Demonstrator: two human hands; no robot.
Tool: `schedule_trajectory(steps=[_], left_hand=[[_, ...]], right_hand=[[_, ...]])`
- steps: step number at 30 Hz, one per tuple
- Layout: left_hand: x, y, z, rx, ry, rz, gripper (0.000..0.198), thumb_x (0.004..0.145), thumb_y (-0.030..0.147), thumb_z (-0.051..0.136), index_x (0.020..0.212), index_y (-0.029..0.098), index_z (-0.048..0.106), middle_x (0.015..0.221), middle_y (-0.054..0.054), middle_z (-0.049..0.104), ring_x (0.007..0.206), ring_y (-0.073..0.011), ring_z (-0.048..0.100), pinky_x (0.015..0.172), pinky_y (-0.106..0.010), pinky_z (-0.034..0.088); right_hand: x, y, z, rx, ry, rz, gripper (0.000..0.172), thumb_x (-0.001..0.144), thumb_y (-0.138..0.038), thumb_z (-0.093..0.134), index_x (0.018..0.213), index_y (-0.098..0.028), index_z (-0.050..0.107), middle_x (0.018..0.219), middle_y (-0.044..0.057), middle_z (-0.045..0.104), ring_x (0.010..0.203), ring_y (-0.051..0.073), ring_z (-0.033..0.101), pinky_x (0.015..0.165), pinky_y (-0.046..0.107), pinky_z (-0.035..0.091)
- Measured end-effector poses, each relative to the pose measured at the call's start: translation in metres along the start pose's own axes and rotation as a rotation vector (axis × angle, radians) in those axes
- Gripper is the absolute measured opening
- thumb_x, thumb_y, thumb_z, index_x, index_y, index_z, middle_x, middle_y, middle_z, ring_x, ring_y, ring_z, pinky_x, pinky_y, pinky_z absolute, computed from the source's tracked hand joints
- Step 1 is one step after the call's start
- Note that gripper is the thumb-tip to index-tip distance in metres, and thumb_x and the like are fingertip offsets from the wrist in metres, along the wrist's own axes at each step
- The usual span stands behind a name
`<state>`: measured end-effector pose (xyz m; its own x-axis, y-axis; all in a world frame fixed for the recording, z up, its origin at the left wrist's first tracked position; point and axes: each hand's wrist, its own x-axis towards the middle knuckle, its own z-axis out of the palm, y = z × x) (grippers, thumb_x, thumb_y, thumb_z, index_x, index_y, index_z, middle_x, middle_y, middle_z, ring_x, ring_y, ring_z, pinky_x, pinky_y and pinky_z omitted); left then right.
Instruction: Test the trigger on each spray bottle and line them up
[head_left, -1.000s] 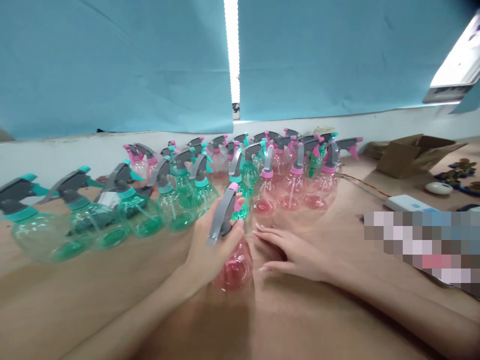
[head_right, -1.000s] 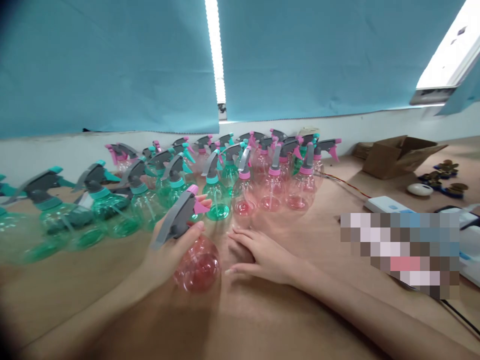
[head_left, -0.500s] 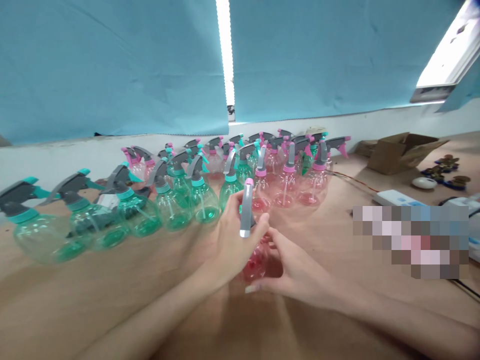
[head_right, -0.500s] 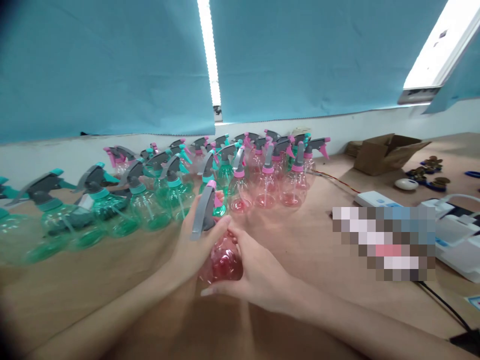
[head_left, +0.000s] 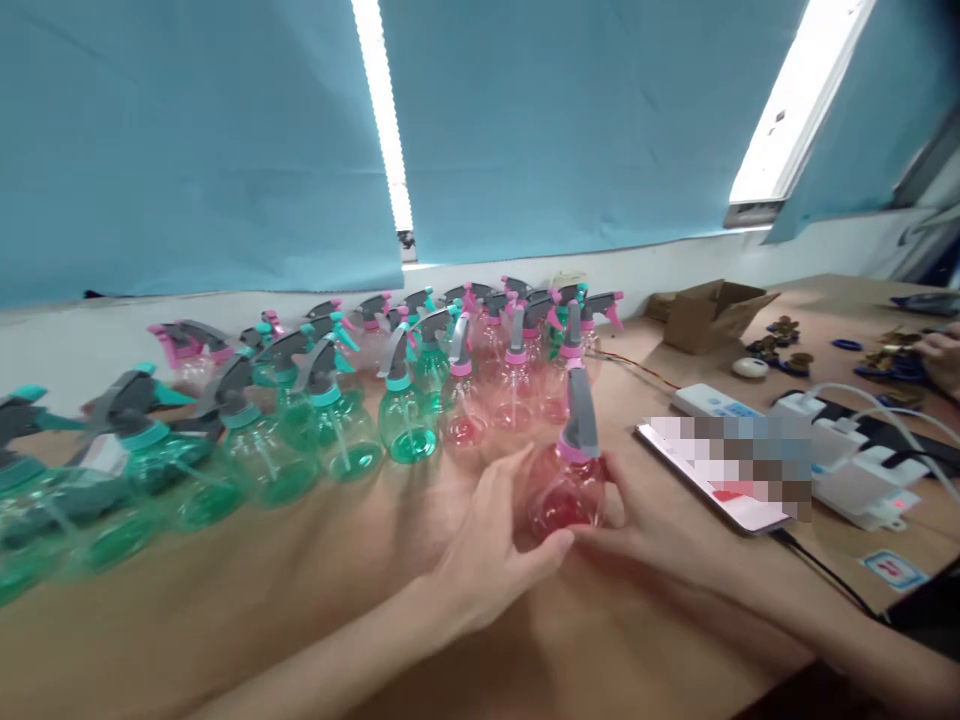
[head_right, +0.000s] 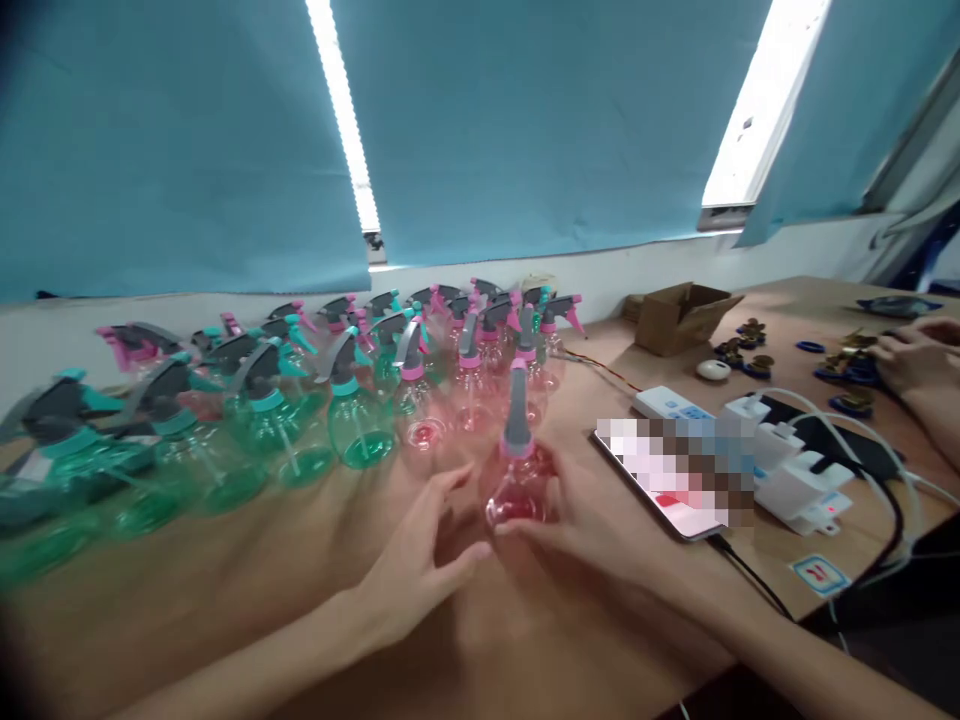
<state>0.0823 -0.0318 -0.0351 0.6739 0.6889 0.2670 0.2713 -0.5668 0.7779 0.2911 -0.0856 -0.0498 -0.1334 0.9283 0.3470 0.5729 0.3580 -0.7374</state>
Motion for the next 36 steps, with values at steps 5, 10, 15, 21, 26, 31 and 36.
schedule_trajectory(steps=[5, 10, 15, 21, 26, 31, 36], left_hand=[[-0.001, -0.02, 0.013, 0.048, -0.096, -0.037, 0.035, 0.092, 0.023, 0.054, 0.126, 0.022, 0.046, 0.125, -0.009, 0.055, 0.118, -0.0242, 0.054, 0.104, -0.046, 0.043], [0.019, -0.017, 0.02, 0.041, -0.136, -0.039, 0.019, 0.092, 0.021, 0.051, 0.11, 0.021, 0.056, 0.114, -0.007, 0.06, 0.106, -0.0233, 0.059, 0.095, -0.041, 0.047], [0.029, -0.016, 0.026, 0.034, -0.168, -0.047, 0.017, 0.091, 0.021, 0.05, 0.106, 0.021, 0.058, 0.11, -0.007, 0.063, 0.102, -0.0228, 0.06, 0.093, -0.039, 0.047], [0.029, -0.016, 0.026, 0.02, -0.175, -0.062, 0.017, 0.09, 0.019, 0.051, 0.104, 0.021, 0.058, 0.108, -0.006, 0.064, 0.099, -0.0224, 0.061, 0.09, -0.037, 0.048], [0.032, -0.017, 0.025, 0.018, -0.173, -0.072, 0.017, 0.089, 0.018, 0.051, 0.104, 0.021, 0.058, 0.107, -0.006, 0.063, 0.098, -0.0221, 0.061, 0.089, -0.037, 0.048], [0.034, -0.013, 0.025, 0.005, -0.175, -0.081, 0.016, 0.085, 0.017, 0.054, 0.1, 0.021, 0.059, 0.104, -0.006, 0.064, 0.095, -0.0225, 0.061, 0.088, -0.038, 0.049], [0.02, 0.002, 0.018, -0.089, -0.155, -0.016, 0.015, 0.083, 0.021, 0.058, 0.097, 0.026, 0.06, 0.108, -0.004, 0.064, 0.1, -0.0242, 0.063, 0.091, -0.039, 0.049]], right_hand=[[0.012, 0.049, -0.064, -0.03, 0.175, 0.183, 0.068, 0.073, -0.052, 0.075, 0.128, -0.025, 0.045, 0.121, 0.012, 0.063, 0.112, 0.035, 0.062, 0.094, 0.054, 0.051], [0.036, 0.099, -0.111, -0.116, 0.375, 0.244, 0.078, 0.067, -0.059, 0.077, 0.129, -0.023, 0.045, 0.119, 0.014, 0.063, 0.109, 0.036, 0.062, 0.094, 0.054, 0.051], [0.066, 0.127, -0.124, -0.111, 0.354, 0.315, 0.085, 0.063, -0.063, 0.077, 0.129, -0.02, 0.045, 0.123, 0.017, 0.06, 0.111, 0.038, 0.06, 0.093, 0.055, 0.051], [0.084, 0.145, -0.11, -0.063, 0.311, 0.323, 0.088, 0.061, -0.063, 0.077, 0.129, -0.017, 0.044, 0.124, 0.019, 0.057, 0.108, 0.036, 0.061, 0.088, 0.05, 0.055], [0.085, 0.146, -0.108, -0.051, 0.267, 0.293, 0.088, 0.064, -0.062, 0.076, 0.132, -0.017, 0.043, 0.128, 0.017, 0.056, 0.111, 0.034, 0.06, 0.09, 0.046, 0.055], [0.084, 0.142, -0.109, -0.088, 0.262, 0.298, 0.092, 0.063, -0.064, 0.075, 0.137, -0.02, 0.042, 0.129, 0.018, 0.056, 0.118, 0.039, 0.056, 0.096, 0.053, 0.05], [0.074, 0.135, -0.109, -0.143, 0.273, 0.309, 0.114, 0.066, -0.064, 0.073, 0.151, -0.011, 0.017, 0.145, 0.026, 0.04, 0.134, 0.045, 0.039, 0.109, 0.058, 0.034]])
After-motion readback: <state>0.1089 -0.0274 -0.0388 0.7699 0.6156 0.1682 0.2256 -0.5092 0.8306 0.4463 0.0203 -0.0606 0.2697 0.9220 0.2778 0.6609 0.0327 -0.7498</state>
